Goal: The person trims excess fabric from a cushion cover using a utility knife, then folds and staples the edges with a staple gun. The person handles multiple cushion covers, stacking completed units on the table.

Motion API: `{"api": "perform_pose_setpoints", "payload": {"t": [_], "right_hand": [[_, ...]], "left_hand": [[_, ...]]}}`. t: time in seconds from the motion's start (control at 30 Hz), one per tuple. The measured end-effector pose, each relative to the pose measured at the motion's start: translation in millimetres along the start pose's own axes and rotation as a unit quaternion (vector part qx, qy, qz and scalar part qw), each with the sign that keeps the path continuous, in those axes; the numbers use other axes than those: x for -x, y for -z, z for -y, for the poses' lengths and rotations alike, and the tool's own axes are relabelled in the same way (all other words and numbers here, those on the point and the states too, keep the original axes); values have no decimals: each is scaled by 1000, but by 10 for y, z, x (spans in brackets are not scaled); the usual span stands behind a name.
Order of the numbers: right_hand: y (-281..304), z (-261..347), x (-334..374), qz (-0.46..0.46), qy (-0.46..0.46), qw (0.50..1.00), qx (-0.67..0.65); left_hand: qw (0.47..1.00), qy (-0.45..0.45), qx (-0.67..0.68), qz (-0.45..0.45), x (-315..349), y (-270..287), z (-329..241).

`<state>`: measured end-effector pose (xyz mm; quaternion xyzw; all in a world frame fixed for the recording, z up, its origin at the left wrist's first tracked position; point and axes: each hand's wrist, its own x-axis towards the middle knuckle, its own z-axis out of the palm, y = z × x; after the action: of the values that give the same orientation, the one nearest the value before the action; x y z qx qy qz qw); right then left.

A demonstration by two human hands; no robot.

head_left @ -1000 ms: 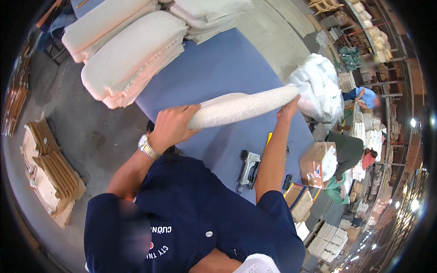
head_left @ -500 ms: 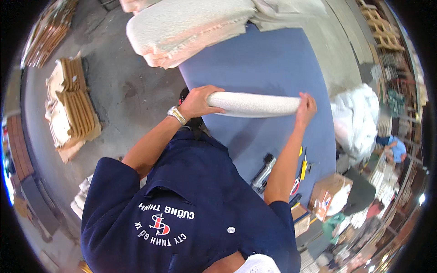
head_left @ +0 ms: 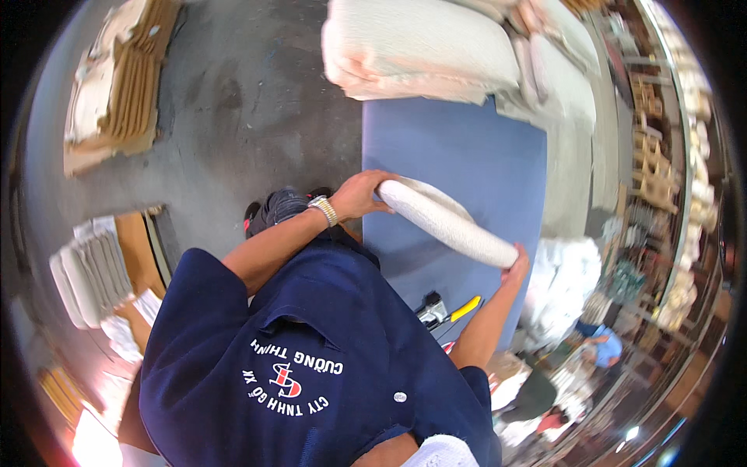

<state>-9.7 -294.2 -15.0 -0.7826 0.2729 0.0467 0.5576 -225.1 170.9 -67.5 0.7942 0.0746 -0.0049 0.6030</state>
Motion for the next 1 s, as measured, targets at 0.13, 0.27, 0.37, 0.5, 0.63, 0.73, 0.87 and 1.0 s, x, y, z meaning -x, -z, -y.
{"api": "perform_pose_setpoints", "payload": {"t": [0.13, 0.27, 0.37, 0.5, 0.63, 0.73, 0.87, 1.0], "right_hand": [[102, -64, 352, 128, -24, 991, -18], [-302, -266, 1201, 154, -41, 987, 18], [-920, -145, 1784, 264, -42, 961, 67], [-1871, -260, 2145, 423, -16, 898, 121], [-2789, -523, 3056, 568, 11, 817, 101], [-3289, -388, 3997, 639, -7, 769, -16], [-3757, 62, 5233, 734, 19, 679, 11], [-4474, -177, 5801, 759, 85, 588, 266]], "left_hand": [[989, -109, -56, -81, 356, 195, 78], [972, -181, -23, -148, 1068, 934, -308], [952, -144, 16, -269, 1744, 1206, -462], [870, -106, -43, -479, 2885, 1503, -417], [772, -136, -56, -618, 4085, 1682, -716], [690, -260, -107, -667, 4998, 1844, -1228], [628, -292, -83, -716, 5840, 1956, -1455], [592, -152, 178, -771, 6136, 1844, -931]]}}
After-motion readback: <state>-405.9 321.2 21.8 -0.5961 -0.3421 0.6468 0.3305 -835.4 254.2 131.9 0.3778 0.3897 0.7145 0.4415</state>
